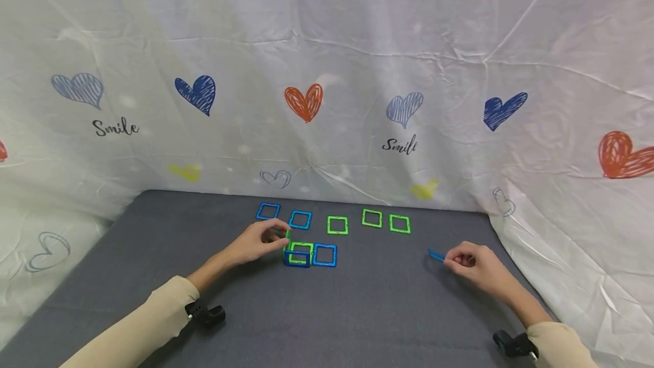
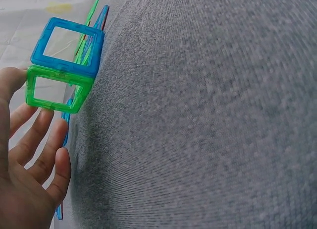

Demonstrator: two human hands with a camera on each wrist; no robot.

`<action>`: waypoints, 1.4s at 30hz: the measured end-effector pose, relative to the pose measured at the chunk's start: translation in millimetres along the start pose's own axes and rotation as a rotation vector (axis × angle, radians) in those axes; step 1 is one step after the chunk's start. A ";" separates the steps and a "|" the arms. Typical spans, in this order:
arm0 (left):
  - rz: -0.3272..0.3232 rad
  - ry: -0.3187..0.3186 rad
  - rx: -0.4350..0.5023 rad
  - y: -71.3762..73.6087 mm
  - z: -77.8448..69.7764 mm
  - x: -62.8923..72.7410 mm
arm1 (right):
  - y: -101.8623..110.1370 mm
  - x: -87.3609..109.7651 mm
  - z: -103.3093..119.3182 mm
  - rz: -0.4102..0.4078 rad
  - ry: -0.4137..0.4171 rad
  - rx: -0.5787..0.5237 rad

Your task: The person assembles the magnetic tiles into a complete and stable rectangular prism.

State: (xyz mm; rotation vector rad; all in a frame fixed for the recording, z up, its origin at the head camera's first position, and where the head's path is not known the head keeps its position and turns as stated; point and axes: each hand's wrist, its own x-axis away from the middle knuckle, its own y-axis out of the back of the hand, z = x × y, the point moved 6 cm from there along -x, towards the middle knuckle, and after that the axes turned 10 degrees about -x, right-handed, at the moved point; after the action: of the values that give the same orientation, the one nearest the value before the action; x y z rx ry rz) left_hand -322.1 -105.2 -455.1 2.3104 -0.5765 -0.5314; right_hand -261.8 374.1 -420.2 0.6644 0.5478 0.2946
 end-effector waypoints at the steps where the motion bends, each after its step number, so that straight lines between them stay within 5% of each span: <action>1: 0.000 0.001 0.002 -0.2 0.0 0.0 | 0.5 -2.3 1.2 -0.004 0.000 0.002; 42: -0.005 -0.001 -0.003 -0.9 -0.3 -0.2 | -45.2 -50.5 28.0 0.015 0.161 -0.094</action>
State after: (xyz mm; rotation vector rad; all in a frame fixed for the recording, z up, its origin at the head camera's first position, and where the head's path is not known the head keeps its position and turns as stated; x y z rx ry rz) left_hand -321.9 -104.3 -455.4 2.3097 -0.5706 -0.5356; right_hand -283.4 304.5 -411.9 0.5572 0.6785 0.3880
